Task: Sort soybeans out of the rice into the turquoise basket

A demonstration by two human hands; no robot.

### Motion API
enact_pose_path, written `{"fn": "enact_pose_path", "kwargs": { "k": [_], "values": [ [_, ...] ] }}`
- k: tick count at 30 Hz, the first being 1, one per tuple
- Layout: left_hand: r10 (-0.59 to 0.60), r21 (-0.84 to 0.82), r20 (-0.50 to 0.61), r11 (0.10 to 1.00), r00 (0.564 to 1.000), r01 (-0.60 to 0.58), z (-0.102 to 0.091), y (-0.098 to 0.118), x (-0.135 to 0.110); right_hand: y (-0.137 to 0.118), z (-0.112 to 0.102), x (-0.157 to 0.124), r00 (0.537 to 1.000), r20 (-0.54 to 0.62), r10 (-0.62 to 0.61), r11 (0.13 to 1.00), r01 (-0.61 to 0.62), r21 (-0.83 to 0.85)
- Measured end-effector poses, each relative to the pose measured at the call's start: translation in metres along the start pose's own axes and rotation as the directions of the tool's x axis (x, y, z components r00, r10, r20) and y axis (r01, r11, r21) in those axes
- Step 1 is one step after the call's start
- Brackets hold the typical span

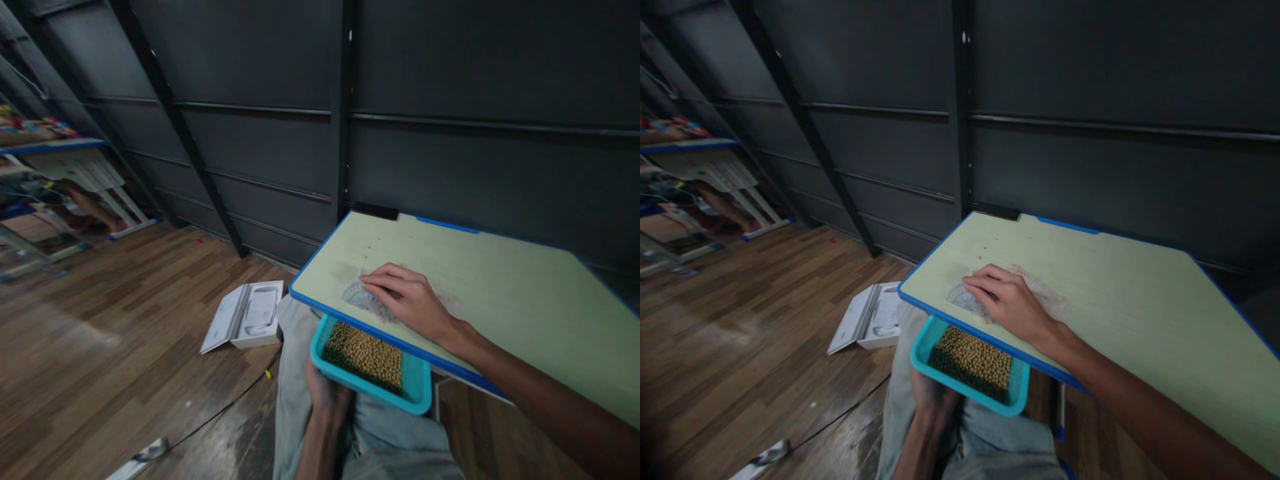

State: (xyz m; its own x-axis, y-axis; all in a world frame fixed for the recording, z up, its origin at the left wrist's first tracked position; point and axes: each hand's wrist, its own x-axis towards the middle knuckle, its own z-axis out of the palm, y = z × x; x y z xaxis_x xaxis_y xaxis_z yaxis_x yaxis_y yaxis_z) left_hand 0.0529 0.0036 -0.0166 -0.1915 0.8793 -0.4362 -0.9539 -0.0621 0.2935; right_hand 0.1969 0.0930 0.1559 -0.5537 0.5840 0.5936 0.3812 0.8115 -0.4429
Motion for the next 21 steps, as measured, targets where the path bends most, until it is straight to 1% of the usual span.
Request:
{"fn": "enact_pose_path", "kwargs": {
  "k": [5, 11, 16, 21],
  "values": [
    [-0.012, -0.013, 0.028, 1.0, 1.0, 0.013, 0.003, 0.001, -0.002, 0.0, 0.001, -0.001, 0.999, 0.045, -0.013, 1.0, 0.013, 0.01],
    [-0.017, 0.002, -0.012, 1.0, 1.0, 0.017, 0.006, 0.002, -0.004, -0.002, 0.002, -0.001, 1.0, 0.024, -0.014, 1.0, 0.013, 0.016],
    [0.001, -0.015, 0.029, 1.0, 1.0, -0.001, 0.006, 0.001, -0.003, -0.008, 0.002, -0.002, 0.998, 0.054, -0.027, 0.999, 0.025, 0.033],
    [-0.002, -0.013, 0.048, 1.0, 0.999, 0.003, 0.009, 0.002, -0.006, -0.01, 0.002, -0.002, 0.999, 0.027, -0.028, 0.999, 0.027, 0.034]
  ]
}}
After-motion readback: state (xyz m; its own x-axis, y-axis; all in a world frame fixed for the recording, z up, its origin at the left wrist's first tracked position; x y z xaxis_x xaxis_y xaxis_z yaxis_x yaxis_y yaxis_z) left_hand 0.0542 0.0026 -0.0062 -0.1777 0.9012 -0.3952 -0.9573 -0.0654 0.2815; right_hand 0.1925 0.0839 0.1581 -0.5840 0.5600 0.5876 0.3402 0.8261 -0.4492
